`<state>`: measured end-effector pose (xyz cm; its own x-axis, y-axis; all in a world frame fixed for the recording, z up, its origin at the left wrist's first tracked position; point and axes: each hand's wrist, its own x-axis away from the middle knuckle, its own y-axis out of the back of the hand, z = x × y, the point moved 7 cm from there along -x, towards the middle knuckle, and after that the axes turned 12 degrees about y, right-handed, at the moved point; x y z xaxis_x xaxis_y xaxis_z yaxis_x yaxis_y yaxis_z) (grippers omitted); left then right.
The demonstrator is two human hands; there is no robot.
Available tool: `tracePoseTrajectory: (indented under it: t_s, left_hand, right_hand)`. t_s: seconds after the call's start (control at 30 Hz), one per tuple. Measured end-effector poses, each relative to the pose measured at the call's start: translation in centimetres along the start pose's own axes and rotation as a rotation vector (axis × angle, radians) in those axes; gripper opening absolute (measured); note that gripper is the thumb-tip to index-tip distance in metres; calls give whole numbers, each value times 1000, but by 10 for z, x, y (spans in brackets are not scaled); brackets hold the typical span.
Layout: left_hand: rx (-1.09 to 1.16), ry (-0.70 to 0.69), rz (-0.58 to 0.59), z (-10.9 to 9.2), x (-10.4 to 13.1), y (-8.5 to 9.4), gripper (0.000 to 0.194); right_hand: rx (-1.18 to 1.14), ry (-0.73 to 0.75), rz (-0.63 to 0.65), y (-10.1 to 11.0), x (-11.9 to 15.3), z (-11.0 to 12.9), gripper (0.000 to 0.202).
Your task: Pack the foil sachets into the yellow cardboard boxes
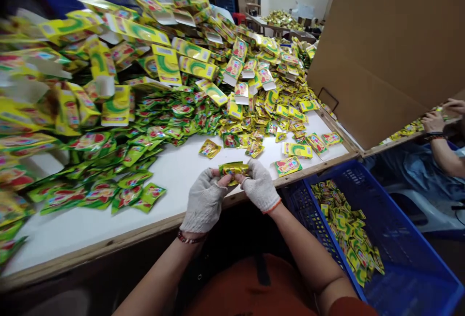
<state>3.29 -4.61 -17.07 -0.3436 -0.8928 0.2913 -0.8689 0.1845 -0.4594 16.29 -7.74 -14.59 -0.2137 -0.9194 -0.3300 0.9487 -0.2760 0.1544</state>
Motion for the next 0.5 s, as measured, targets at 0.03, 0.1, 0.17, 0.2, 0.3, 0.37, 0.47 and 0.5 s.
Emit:
tracePoseTrajectory:
  t_s: [0.03, 0.1, 0.17, 0.2, 0.3, 0.37, 0.47, 0.5]
  left_hand:
    - [-55, -6, 0, -1, 0, -1, 45]
    - [-175, -21, 4, -5, 0, -4, 43]
    - [-292, -55, 36, -9, 1, -12, 37]
    - [-350, -83, 64, -12, 2, -18, 33]
    - [-567, -192, 150, -20, 3, -40, 25]
    - [-734, -301, 171, -25, 0, -60, 24]
    - [-965, -486, 267, -19, -10, -106, 21]
    - [-1033, -529, 347, -11, -13, -125, 23]
  right_hand:
    - [84, 55, -35, 6, 1, 4, 43]
    - [217, 142, -80, 16, 3, 13, 45]
    - [229, 139, -11, 19, 3, 15, 39]
    - [209, 115, 37, 20, 3, 14, 33]
    - [214, 61, 15, 46, 2, 13, 20]
    - [259, 58, -151, 82, 4, 15, 20]
    - [295, 83, -429, 141, 14, 24, 29]
    - [299, 102, -507, 158, 19, 28, 33]
